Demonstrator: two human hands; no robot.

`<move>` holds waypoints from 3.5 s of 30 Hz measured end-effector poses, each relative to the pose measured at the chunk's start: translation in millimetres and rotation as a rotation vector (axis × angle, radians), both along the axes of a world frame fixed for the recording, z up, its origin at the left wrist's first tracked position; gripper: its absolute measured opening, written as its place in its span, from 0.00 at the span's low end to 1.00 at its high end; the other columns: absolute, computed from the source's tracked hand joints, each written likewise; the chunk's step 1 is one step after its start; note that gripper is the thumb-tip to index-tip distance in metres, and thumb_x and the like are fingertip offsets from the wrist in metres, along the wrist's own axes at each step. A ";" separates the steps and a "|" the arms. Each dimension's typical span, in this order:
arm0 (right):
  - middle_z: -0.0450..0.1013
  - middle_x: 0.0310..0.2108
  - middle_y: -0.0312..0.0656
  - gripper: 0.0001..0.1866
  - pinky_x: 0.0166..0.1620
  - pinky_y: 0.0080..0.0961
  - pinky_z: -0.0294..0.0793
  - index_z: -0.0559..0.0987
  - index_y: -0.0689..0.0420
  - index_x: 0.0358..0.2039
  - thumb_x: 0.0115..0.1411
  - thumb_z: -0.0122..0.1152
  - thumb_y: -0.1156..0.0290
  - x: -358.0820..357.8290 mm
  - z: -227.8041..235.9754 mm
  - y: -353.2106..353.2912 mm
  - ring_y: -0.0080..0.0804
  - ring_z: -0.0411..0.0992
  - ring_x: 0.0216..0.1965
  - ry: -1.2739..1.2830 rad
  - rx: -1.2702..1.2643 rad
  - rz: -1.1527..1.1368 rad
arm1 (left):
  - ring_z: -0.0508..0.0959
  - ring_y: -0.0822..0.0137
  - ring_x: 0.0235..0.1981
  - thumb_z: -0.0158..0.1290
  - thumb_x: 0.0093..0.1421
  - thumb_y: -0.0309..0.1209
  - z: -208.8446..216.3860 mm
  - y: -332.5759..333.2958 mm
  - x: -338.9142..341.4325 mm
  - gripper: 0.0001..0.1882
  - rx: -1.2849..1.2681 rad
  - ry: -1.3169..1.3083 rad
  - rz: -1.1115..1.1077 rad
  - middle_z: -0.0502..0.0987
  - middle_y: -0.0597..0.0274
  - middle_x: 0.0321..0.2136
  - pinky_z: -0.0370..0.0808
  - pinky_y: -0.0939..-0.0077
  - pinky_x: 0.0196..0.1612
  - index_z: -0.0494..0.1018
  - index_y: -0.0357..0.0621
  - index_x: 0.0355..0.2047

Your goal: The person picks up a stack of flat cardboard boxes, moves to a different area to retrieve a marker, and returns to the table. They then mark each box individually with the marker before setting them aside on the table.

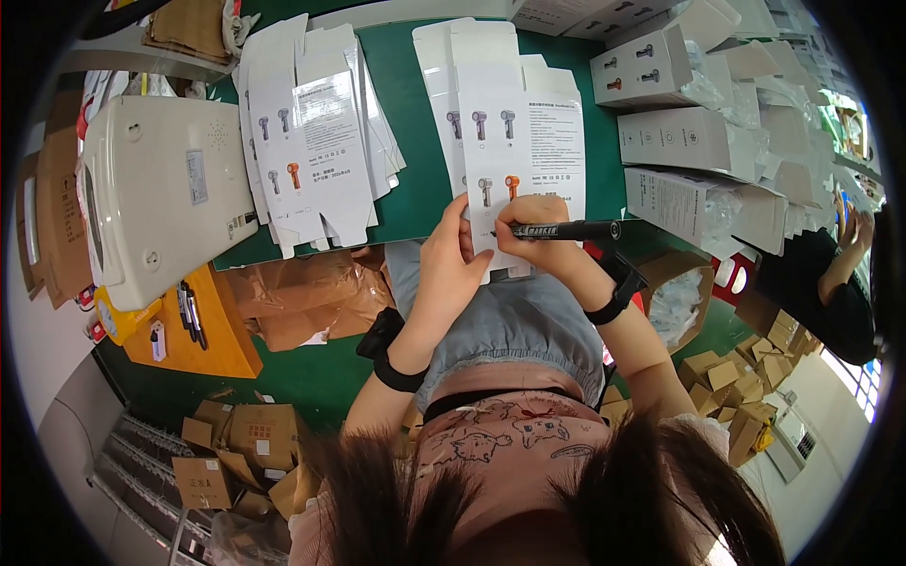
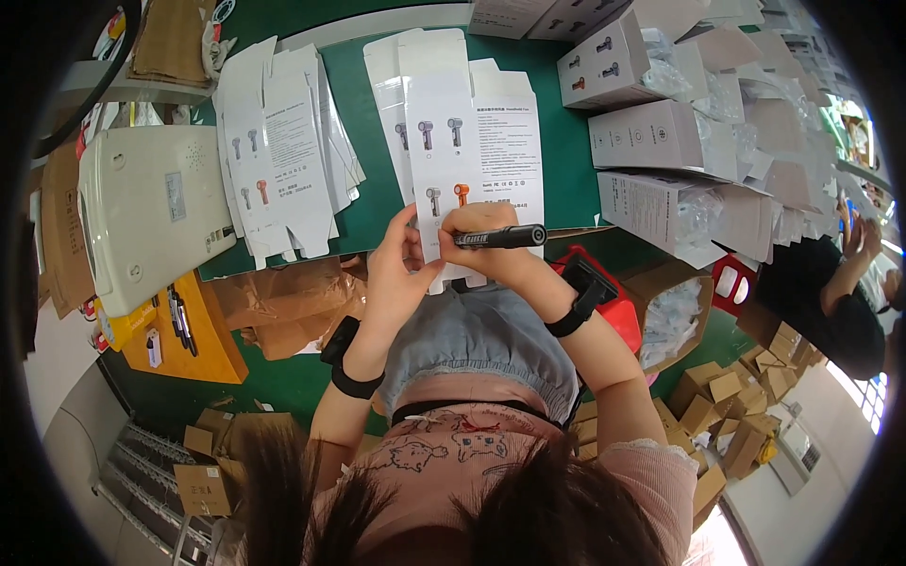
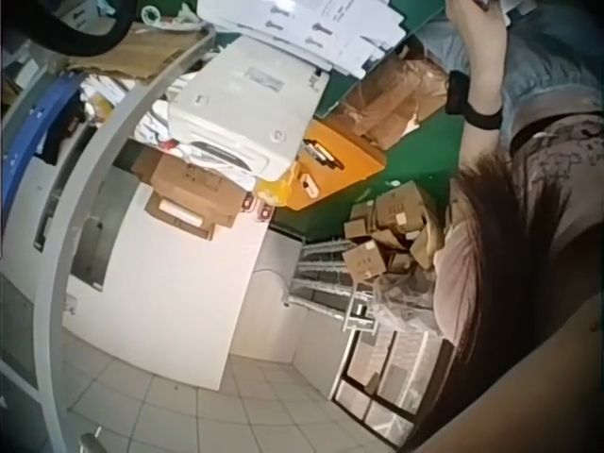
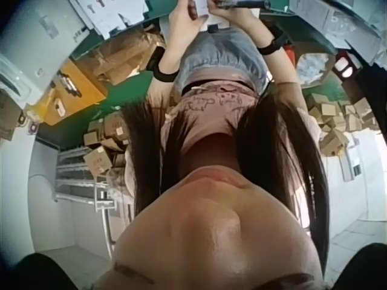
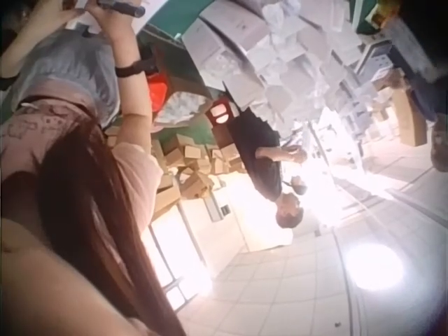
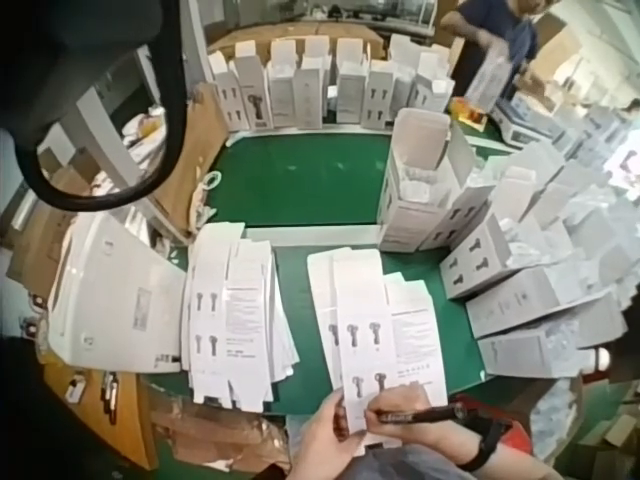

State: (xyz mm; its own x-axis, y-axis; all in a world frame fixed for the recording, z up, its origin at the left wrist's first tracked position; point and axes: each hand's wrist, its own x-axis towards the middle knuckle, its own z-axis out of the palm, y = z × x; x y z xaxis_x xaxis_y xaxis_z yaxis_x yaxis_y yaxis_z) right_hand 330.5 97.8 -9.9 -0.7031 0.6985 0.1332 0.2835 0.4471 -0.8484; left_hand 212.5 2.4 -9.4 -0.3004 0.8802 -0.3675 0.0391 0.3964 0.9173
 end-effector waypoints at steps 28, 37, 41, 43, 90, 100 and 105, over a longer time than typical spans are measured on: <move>0.67 0.15 0.34 0.05 0.21 0.11 0.62 0.71 0.63 0.20 0.50 0.53 0.76 -38.5 -2.1 58.2 0.15 0.66 0.17 0.124 -0.384 -0.375 | 0.67 0.48 0.32 0.59 0.41 0.33 10.7 -2.6 6.1 0.25 -0.076 0.481 -0.105 0.65 0.45 0.30 0.66 0.64 0.34 0.59 0.32 0.33; 0.65 0.13 0.31 0.04 0.21 0.11 0.58 0.72 0.64 0.19 0.48 0.54 0.77 -43.3 -3.8 57.3 0.12 0.58 0.16 0.036 -0.220 -0.314 | 0.68 0.44 0.29 0.59 0.41 0.27 14.0 0.3 6.2 0.23 -0.089 0.437 -0.074 0.64 0.43 0.28 0.66 0.62 0.29 0.57 0.32 0.31; 0.65 0.13 0.32 0.04 0.20 0.11 0.57 0.72 0.64 0.19 0.47 0.55 0.77 -43.7 -4.3 56.3 0.12 0.58 0.16 0.037 -0.212 -0.317 | 0.68 0.43 0.28 0.58 0.42 0.27 10.3 -1.3 5.3 0.23 -0.093 0.414 -0.085 0.64 0.43 0.28 0.67 0.61 0.27 0.56 0.32 0.31; 0.65 0.13 0.31 0.04 0.20 0.11 0.57 0.72 0.64 0.19 0.47 0.55 0.77 -43.4 -6.1 56.5 0.13 0.58 0.16 0.047 -0.199 -0.313 | 0.68 0.42 0.27 0.58 0.42 0.26 9.5 -1.7 5.2 0.23 -0.084 0.408 -0.092 0.64 0.42 0.28 0.67 0.61 0.26 0.56 0.32 0.31; 0.69 0.16 0.39 0.05 0.23 0.14 0.66 0.70 0.64 0.22 0.51 0.52 0.76 -5.5 31.7 54.1 0.19 0.68 0.19 0.202 -0.446 -0.438 | 0.69 0.69 0.29 0.58 0.43 0.23 51.7 -27.2 -93.3 0.23 -0.022 0.406 0.425 0.72 0.55 0.31 0.66 0.78 0.32 0.62 0.37 0.40; 0.67 0.13 0.33 0.05 0.21 0.11 0.61 0.72 0.64 0.20 0.47 0.55 0.76 -36.6 -5.0 53.7 0.13 0.62 0.17 0.046 -0.209 -0.324 | 0.66 0.51 0.34 0.60 0.41 0.34 18.8 -2.1 -17.6 0.25 -0.035 0.462 0.027 0.66 0.47 0.32 0.64 0.65 0.37 0.62 0.34 0.36; 0.67 0.13 0.33 0.04 0.20 0.12 0.60 0.73 0.64 0.20 0.47 0.55 0.76 -37.3 -5.4 53.2 0.13 0.60 0.16 0.029 -0.180 -0.325 | 0.68 0.48 0.31 0.60 0.40 0.32 3.8 -1.4 -0.8 0.24 -0.091 0.410 -0.095 0.66 0.45 0.27 0.65 0.63 0.32 0.59 0.34 0.31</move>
